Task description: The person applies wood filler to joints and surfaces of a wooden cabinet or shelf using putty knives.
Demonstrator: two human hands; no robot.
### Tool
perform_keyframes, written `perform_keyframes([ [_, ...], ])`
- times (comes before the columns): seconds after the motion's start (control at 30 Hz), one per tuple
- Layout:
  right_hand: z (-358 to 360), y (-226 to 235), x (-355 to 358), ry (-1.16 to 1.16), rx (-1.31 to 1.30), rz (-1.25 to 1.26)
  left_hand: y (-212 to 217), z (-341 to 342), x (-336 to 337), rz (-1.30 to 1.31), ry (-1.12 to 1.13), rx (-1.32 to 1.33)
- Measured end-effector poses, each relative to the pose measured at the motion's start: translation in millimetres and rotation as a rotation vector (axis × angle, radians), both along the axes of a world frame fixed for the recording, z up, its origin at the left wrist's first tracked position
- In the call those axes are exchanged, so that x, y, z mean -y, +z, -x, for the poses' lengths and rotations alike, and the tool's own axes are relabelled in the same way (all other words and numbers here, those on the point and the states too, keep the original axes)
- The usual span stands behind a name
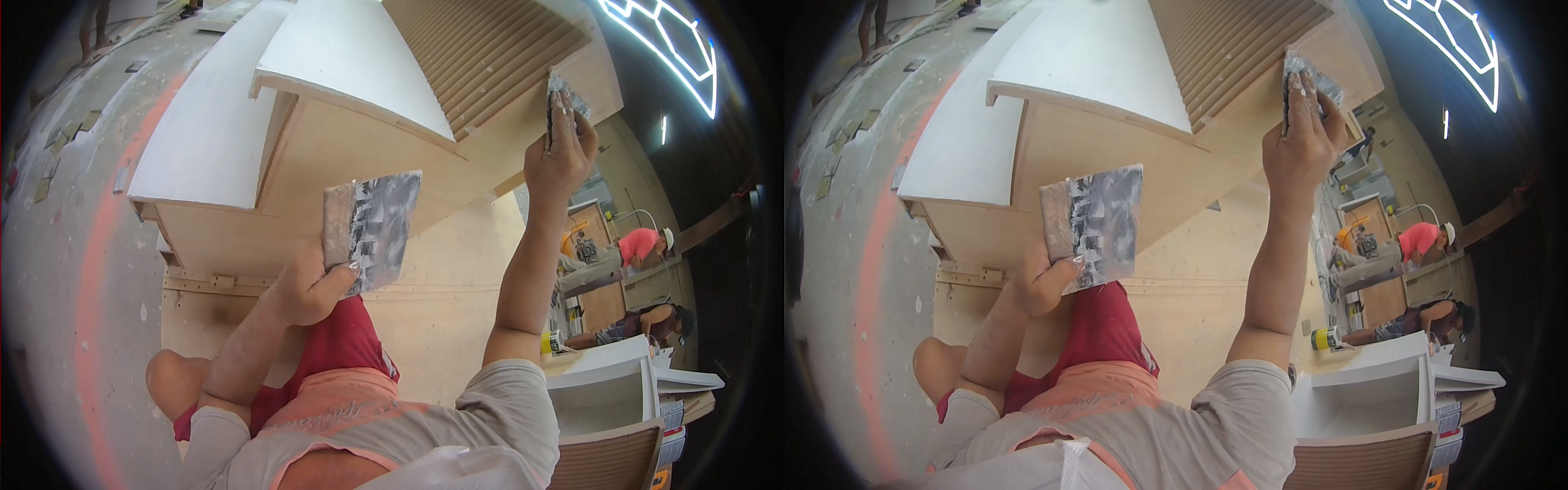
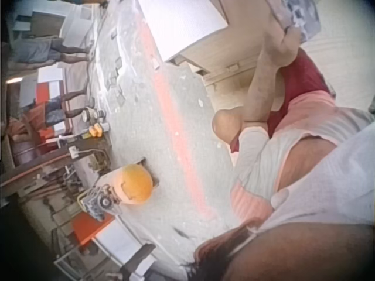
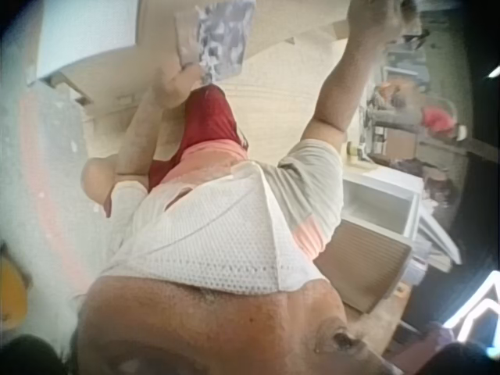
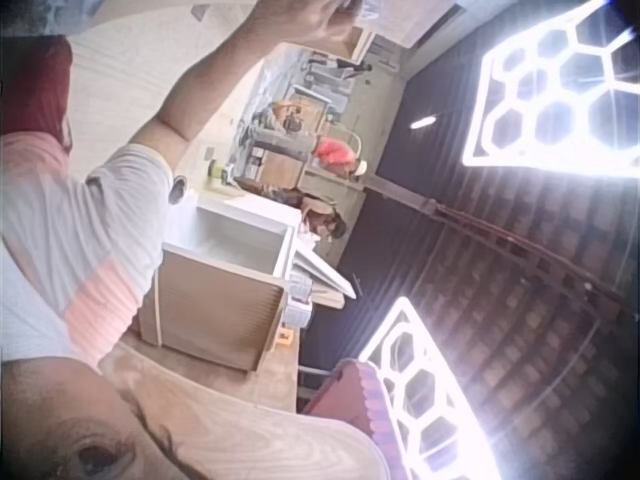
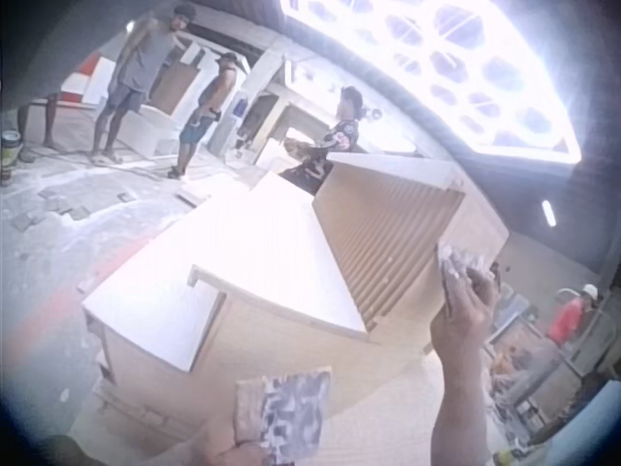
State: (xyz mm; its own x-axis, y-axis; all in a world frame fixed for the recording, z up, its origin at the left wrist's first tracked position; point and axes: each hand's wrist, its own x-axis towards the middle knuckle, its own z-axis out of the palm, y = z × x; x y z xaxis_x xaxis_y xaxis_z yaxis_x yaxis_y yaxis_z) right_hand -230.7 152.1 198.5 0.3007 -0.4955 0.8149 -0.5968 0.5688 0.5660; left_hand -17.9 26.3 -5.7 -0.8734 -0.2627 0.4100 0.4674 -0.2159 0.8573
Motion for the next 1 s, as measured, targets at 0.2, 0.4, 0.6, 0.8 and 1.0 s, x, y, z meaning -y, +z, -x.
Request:
perform_keyframes([
  [0.2,-2.5,-9.0,-18.6,-0.048,0.078,-0.077,2.1,6.3,-3.9,-0.007,0.138,-0.137],
  [0.4,0.6,9.0,-35.7,-0.187,-0.180,-0.157,2.8,5.8,-4.1,0.057,0.170,-0.117],
  [0.6,20.3,27.3,-36.0,-0.177,-0.309,-0.237,6.6,6.0,-5.2,0.093,0.175,-0.058],
  [0.8,24.6,16.9,-30.1,-0.123,-0.207,-0.213,5.2,11.8,-10.1,0.080,0.205,-0.111],
  [1.0,36.3,14.4,-19.2,0.001,-0.159,-0.237,7.1,9.0,-6.6,0.103,0.136,0.018],
])
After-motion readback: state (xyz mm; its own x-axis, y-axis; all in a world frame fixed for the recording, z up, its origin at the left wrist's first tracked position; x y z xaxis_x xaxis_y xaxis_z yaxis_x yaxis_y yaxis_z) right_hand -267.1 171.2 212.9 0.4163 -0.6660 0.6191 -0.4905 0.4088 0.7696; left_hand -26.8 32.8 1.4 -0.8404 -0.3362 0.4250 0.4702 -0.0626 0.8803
